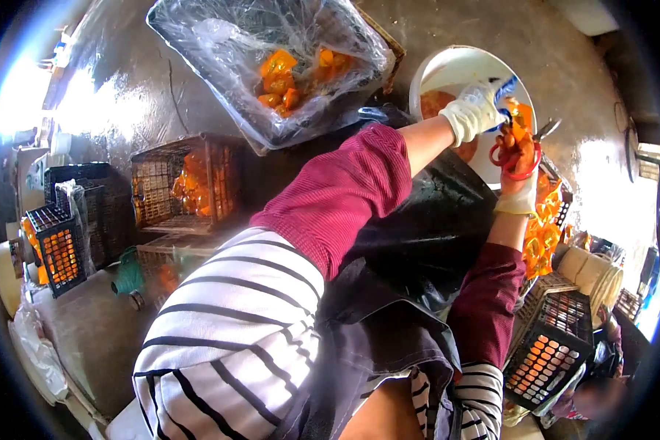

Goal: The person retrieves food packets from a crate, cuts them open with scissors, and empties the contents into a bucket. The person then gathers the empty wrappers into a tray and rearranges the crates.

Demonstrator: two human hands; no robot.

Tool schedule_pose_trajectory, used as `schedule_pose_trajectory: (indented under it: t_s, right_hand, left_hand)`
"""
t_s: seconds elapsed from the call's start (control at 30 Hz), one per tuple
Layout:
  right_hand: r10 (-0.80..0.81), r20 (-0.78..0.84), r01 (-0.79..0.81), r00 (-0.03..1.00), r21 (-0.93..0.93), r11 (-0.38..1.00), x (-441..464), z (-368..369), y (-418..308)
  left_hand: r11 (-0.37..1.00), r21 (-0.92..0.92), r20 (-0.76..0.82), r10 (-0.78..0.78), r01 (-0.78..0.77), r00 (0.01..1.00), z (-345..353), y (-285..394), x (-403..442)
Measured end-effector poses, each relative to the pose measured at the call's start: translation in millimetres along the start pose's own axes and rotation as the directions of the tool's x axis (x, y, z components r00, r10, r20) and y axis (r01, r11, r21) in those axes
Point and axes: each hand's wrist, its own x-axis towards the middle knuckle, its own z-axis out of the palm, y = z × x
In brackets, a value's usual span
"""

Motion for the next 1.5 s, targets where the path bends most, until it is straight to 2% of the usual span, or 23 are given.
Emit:
schedule_pose_trajectory:
  t_s: [0.03, 0.07, 0.13, 0.17, 0.23, 0.3, 0.33, 0.43, 0.47, 0.5, 0.53, 0.57, 0.63, 0.67, 0.7, 0.77, 0.9, 1.0, 1.07, 1.17, 1.27, 1.37, 1.5]
  right_hand:
    - [-0.012, -0.034, 0.013, 0.999, 0.03, 0.999, 2, 2, -2]
    - [-0.108, -0.122, 0.085, 0.987, -0.182, 0.98, 1, 10, -3]
    - [-0.092, -0.152, 0.091, 0.984, -0.013, 0.996, 7, 2, -1]
    - [-0.094, -0.13, 0.1, 0.987, 0.039, 0.994, 9, -1, 3]
    - [-0.12, -0.107, 0.097, 0.987, -0.196, 0.976, 10, 20, 1]
    - [-0.094, -0.075, 0.067, 0.993, -0.305, 0.95, 15, 27, 7]
    - [-0.064, -0.092, 0.029, 0.994, -0.338, 0.941, 15, 28, 8]
    - [-0.04, -0.173, -0.027, 0.984, -0.365, 0.931, 10, 37, 12]
    - [-0.055, -0.174, -0.008, 0.983, -0.341, 0.94, 10, 31, 14]
    - [-0.07, -0.174, 0.011, 0.982, -0.316, 0.949, 11, 26, 16]
    - [-0.085, -0.175, 0.031, 0.981, -0.292, 0.956, 13, 21, 19]
    - [-0.098, -0.208, 0.042, 0.973, -0.26, 0.965, 11, 15, 25]
    - [-0.08, -0.311, -0.005, 0.947, -0.264, 0.964, 10, 14, 32]
    - [-0.064, -0.237, -0.034, 0.969, -0.389, 0.92, 16, 1, 42]
    - [-0.028, -0.16, -0.058, 0.987, -0.506, 0.861, 21, -5, 51]
    - [-0.049, -0.12, -0.043, 0.992, -0.664, 0.746, 21, -9, 57]
    - [-0.03, -0.191, -0.126, 0.981, -0.748, 0.651, 9, 24, 30]
    - [0.014, -0.209, -0.147, 0.978, -0.634, 0.759, 7, 26, 24]
    - [0.094, -0.246, -0.214, 0.965, -0.523, 0.825, -5, 47, 2]
    - [0.142, -0.272, -0.282, 0.952, -0.588, 0.758, 1, 32, 10]
    - [-0.253, -0.107, 0.06, 0.962, -0.816, 0.575, 20, 6, 46]
    - [-0.3, -0.129, -0.001, 0.945, -0.92, 0.392, 14, 13, 38]
    - [-0.083, -0.256, -0.154, 0.963, -0.78, 0.607, 9, 18, 29]
  left_hand:
    - [0.996, -0.072, -0.1, -0.061, 0.054, 0.993, 5, -7, 6]
    - [0.903, -0.42, -0.088, -0.138, 0.088, 0.987, 23, -35, 28]
    - [0.476, -0.783, 0.255, -0.342, 0.4, 0.905, 3, -36, 30]
    - [0.251, -0.808, 0.424, -0.38, 0.533, 0.822, -24, -7, 16]
    - [0.399, -0.752, 0.489, -0.194, 0.524, 0.85, -26, -7, 10]
    - [0.867, -0.357, 0.371, -0.21, 0.348, 0.905, -28, -4, 13]
    - [0.976, -0.045, 0.288, -0.191, 0.213, 0.938, -30, 0, 12]
    - [0.876, 0.47, 0.207, 0.011, -0.109, 0.978, 1, -42, 24]
    - [0.976, 0.211, 0.2, -0.087, 0.044, 0.976, -25, -24, 11]
    - [0.955, 0.295, 0.162, -0.018, -0.032, 0.987, 12, -65, 34]
    - [0.87, -0.418, 0.048, -0.268, 0.263, 0.962, -20, -34, 19]
    - [0.812, -0.527, -0.09, -0.345, 0.25, 0.934, 19, -84, 39]
    - [0.795, -0.504, -0.085, -0.433, 0.337, 0.897, -25, -46, 28]
    - [0.928, -0.28, -0.155, -0.297, 0.246, 0.942, -27, -60, 32]
    - [0.955, 0.002, -0.217, -0.289, 0.297, 0.932, -33, -55, 31]
    - [0.858, -0.352, -0.169, -0.452, 0.375, 0.876, -30, -58, 36]
    - [0.901, -0.283, -0.158, -0.382, 0.329, 0.911, -31, -25, 24]
    - [0.911, -0.402, -0.211, -0.194, 0.096, 0.958, -6, -43, 25]
    - [0.938, -0.31, -0.181, -0.219, 0.156, 0.959, -6, -47, 25]
    - [0.945, -0.213, -0.141, -0.282, 0.249, 0.949, -25, -13, 20]
    - [0.958, -0.154, -0.173, -0.268, 0.243, 0.948, -31, -3, 15]
    - [0.961, -0.132, -0.155, -0.262, 0.243, 0.952, -26, -13, 14]
    - [0.984, -0.119, -0.191, -0.155, 0.134, 0.969, -18, -33, 21]
